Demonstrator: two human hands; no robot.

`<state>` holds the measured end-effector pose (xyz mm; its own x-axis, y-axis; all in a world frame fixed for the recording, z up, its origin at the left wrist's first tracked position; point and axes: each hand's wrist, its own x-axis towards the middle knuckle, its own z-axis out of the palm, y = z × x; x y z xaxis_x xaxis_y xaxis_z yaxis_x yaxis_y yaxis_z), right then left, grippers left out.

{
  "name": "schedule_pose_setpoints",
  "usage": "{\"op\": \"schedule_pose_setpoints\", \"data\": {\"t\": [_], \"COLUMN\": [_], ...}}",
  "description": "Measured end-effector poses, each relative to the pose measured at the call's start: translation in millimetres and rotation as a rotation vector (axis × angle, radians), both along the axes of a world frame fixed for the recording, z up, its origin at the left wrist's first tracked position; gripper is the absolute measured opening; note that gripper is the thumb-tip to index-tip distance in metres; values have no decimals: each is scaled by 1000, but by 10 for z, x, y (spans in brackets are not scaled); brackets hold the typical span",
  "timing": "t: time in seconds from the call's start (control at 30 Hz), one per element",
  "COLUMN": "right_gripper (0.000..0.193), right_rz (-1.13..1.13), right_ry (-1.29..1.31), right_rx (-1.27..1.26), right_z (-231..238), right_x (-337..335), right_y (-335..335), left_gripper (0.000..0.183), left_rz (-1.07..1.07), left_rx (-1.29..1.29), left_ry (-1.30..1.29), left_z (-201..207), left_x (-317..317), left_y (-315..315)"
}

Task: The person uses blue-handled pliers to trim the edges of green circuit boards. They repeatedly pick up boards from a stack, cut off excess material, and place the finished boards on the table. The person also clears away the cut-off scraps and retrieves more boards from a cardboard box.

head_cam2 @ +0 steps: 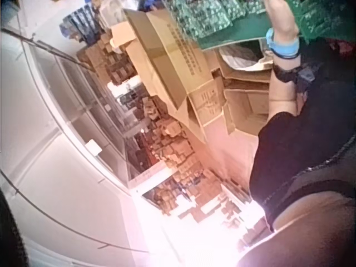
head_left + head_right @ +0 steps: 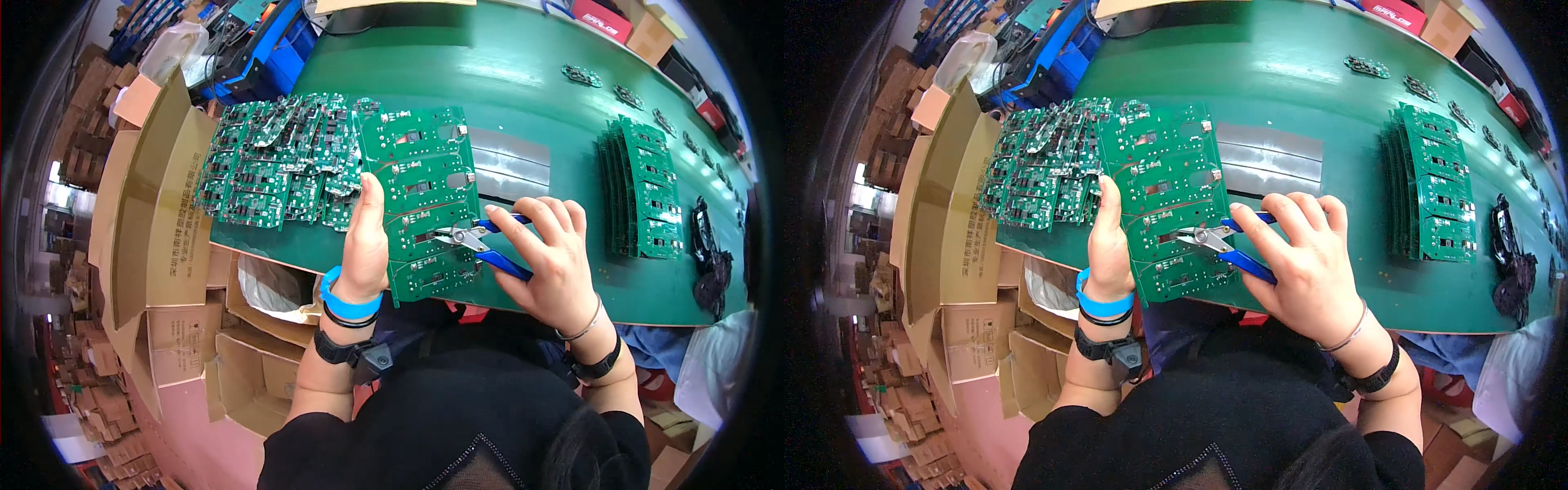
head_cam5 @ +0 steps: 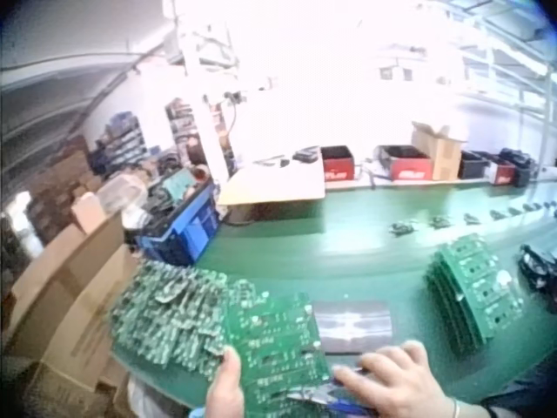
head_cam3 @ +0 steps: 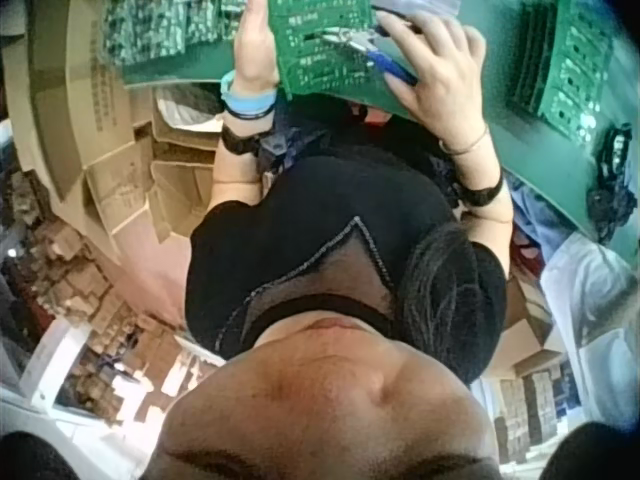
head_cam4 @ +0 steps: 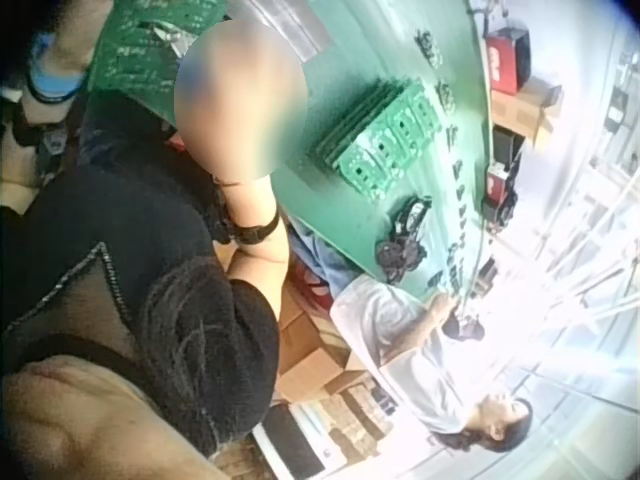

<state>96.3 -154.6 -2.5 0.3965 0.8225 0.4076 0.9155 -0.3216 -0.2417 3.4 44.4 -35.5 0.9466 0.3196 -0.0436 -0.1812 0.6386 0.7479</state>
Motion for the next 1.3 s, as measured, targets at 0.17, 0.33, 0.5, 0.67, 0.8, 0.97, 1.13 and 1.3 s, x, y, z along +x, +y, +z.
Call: {"op": "schedule_pose_setpoints", "data": {"t": [0.17, 0.33, 0.5, 0.67, 0.8, 0.97, 1.13, 1.3], "right_gripper": [59, 59, 62, 63, 63, 63, 63, 65], "right_rz": [5, 5, 0, -4, 1, -3, 4, -3], "right_ry": [-36, -38, -53, -40, -59, -61, -8, -71], "right_rx": [-14, -37, -56, -79, -40, -44, -34, -52], "right_z": [-13, -1, 10, -46, -23, -36, -60, -43], "right_x": [-17, -23, -29, -30, -15, -14, -10, -28], "right_y": [8, 7, 10, 2, 25, 34, 35, 51], "left_gripper": [60, 59, 60, 62, 63, 62, 62, 61], "left_rz": [7, 30, 48, 2, 36, 49, 38, 61], "left_rx": [16, 75, 102, 63, 91, 89, 90, 100], "left_ry": [-17, 2, 2, 16, 25, 15, 4, 13], "left_z": [14, 58, 61, 0, 31, 27, 33, 40], "left_x": [-16, -9, 1, 12, 15, 14, 14, 11], "left_y": [-9, -36, -43, 21, 6, 12, 19, 14]}}
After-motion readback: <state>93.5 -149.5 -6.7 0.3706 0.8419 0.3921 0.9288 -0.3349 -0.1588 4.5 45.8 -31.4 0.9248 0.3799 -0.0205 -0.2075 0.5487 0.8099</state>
